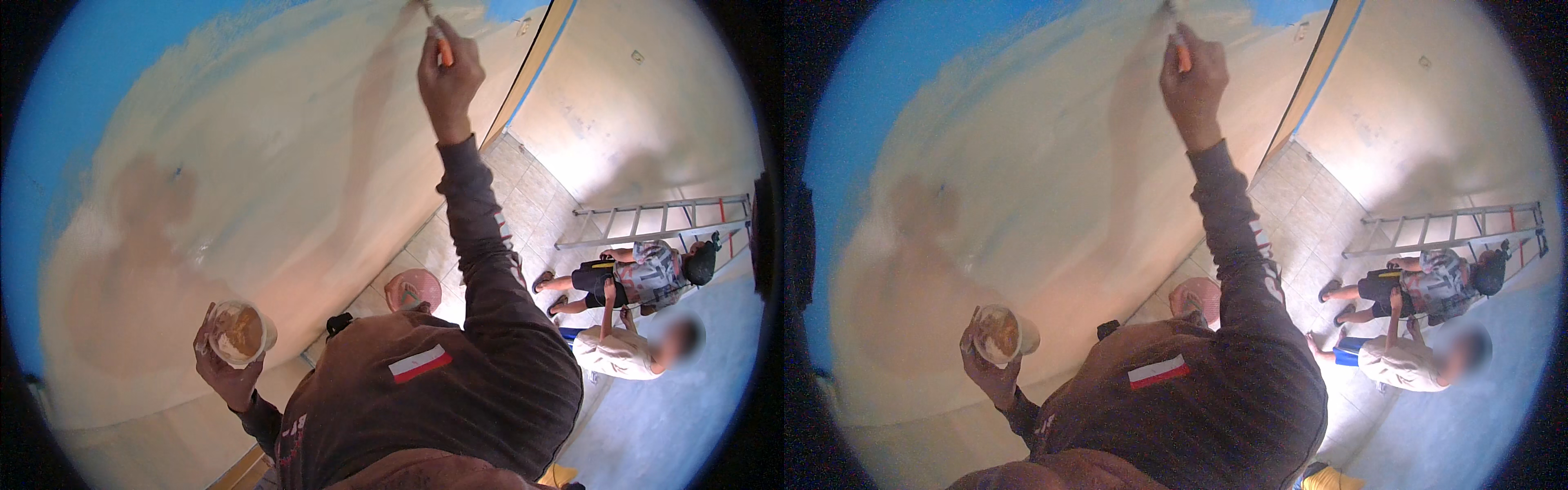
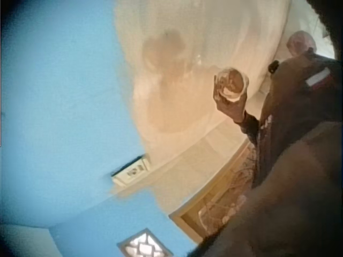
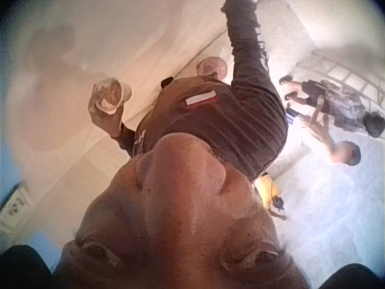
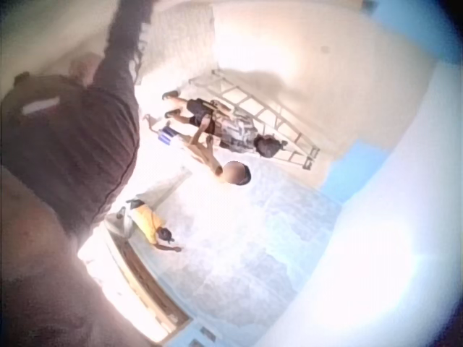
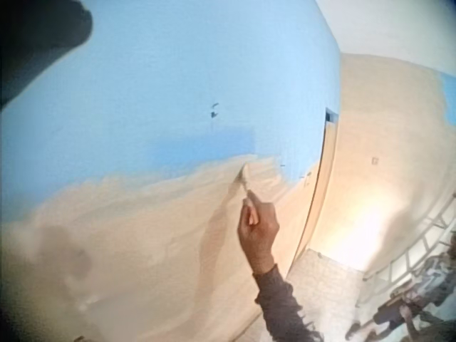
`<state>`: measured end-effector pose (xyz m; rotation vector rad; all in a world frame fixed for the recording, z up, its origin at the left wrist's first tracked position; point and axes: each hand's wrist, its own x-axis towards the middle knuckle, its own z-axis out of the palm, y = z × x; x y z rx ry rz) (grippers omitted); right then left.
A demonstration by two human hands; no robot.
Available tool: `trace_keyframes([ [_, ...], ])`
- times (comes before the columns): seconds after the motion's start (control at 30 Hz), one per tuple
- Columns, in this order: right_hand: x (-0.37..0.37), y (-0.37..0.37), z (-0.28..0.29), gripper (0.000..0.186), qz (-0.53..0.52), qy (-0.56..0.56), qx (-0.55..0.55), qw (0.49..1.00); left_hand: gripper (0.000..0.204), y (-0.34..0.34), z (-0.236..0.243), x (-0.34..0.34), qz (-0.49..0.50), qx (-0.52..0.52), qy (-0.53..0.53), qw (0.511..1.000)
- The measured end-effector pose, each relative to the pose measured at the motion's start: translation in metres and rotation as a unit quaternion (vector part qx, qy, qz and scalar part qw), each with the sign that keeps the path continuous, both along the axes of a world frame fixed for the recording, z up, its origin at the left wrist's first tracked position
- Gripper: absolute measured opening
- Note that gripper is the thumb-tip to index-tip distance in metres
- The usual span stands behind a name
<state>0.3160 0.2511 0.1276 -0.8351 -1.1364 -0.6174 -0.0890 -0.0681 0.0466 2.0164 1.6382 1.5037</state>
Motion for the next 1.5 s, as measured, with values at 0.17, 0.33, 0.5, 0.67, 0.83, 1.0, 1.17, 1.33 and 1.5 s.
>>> trace_keyframes([
  [0.17, -0.048, -0.058, -0.003, 0.024, 0.168, 0.014, -0.029, 0.985, 0.079, 0.007, -0.004, -0.001, -0.027, 0.009, -0.027, 0.999],
  [0.33, -0.013, -0.068, 0.000, 0.022, 0.396, 0.144, -0.073, 0.904, 0.076, 0.005, -0.002, -0.001, -0.026, 0.007, -0.021, 0.999],
  [0.5, 0.037, -0.018, 0.009, 0.027, 0.523, 0.145, -0.113, 0.832, 0.076, 0.004, -0.001, -0.002, -0.018, 0.001, -0.005, 1.000],
  [0.67, 0.104, 0.045, 0.010, 0.029, 0.435, 0.076, -0.131, 0.888, 0.078, 0.005, -0.003, 0.001, -0.024, 0.003, -0.036, 0.999],
  [0.83, 0.168, 0.064, 0.017, 0.026, 0.303, 0.095, -0.128, 0.940, 0.081, 0.003, -0.012, -0.003, -0.030, 0.024, -0.053, 0.998],
  [1.0, 0.180, 0.075, 0.009, 0.024, 0.226, 0.136, -0.046, 0.964, 0.082, 0.001, -0.011, -0.001, -0.020, 0.002, -0.061, 0.998],
  [1.17, 0.163, 0.103, -0.003, 0.021, -0.024, 0.046, -0.020, 0.998, 0.083, 0.005, -0.011, -0.004, -0.036, 0.023, -0.040, 0.998],
  [1.33, 0.087, 0.079, -0.001, 0.023, -0.071, -0.043, 0.002, 0.997, 0.082, 0.004, -0.007, -0.001, -0.040, 0.025, -0.057, 0.997],
  [1.5, 0.035, 0.016, 0.000, 0.022, 0.075, 0.024, -0.035, 0.996, 0.087, 0.002, -0.005, -0.008, -0.019, 0.007, -0.012, 1.000],
])
